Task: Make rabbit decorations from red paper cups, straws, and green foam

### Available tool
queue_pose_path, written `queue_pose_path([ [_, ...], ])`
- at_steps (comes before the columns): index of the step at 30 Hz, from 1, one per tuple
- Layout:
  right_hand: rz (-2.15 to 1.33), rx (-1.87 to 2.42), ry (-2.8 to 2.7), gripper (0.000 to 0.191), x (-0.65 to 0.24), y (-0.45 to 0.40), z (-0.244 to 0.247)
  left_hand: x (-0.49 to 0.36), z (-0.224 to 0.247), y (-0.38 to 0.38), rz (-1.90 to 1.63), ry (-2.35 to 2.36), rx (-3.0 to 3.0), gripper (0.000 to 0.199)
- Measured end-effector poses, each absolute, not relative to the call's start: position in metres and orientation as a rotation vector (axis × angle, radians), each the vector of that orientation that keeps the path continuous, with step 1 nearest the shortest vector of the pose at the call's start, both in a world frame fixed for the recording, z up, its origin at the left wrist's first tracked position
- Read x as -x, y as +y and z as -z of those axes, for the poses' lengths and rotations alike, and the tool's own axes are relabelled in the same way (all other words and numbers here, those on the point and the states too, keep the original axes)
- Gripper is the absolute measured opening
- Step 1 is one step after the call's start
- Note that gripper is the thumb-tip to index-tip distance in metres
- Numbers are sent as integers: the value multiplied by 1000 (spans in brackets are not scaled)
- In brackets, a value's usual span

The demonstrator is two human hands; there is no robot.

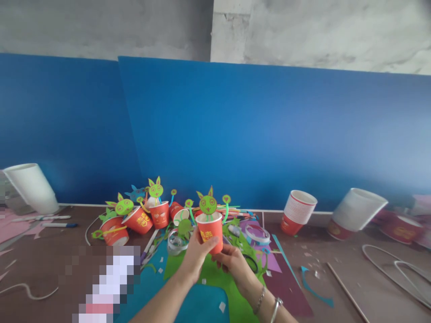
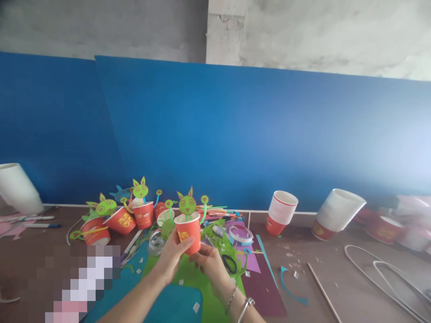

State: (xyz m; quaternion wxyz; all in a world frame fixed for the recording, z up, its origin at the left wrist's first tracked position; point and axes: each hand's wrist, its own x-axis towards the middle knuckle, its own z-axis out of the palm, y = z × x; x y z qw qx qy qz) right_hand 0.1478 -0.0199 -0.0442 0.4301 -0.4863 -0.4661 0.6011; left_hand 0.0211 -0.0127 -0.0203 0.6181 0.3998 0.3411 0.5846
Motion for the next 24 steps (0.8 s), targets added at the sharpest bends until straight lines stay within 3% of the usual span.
queue_pose_path([
  [5, -1571, 1232, -1208, 35, -147, -20, 49, -14, 15, -9, -1405, 834, -920, 49],
  [16, -1485, 1189, -1130, 22, -144, -21, 43, -26, 21, -17, -1322, 810, -988, 51],
  [24, -1597, 1213, -1187, 33, -142, -21, 51, -14, 13, -11, -1372, 862, -963, 50],
])
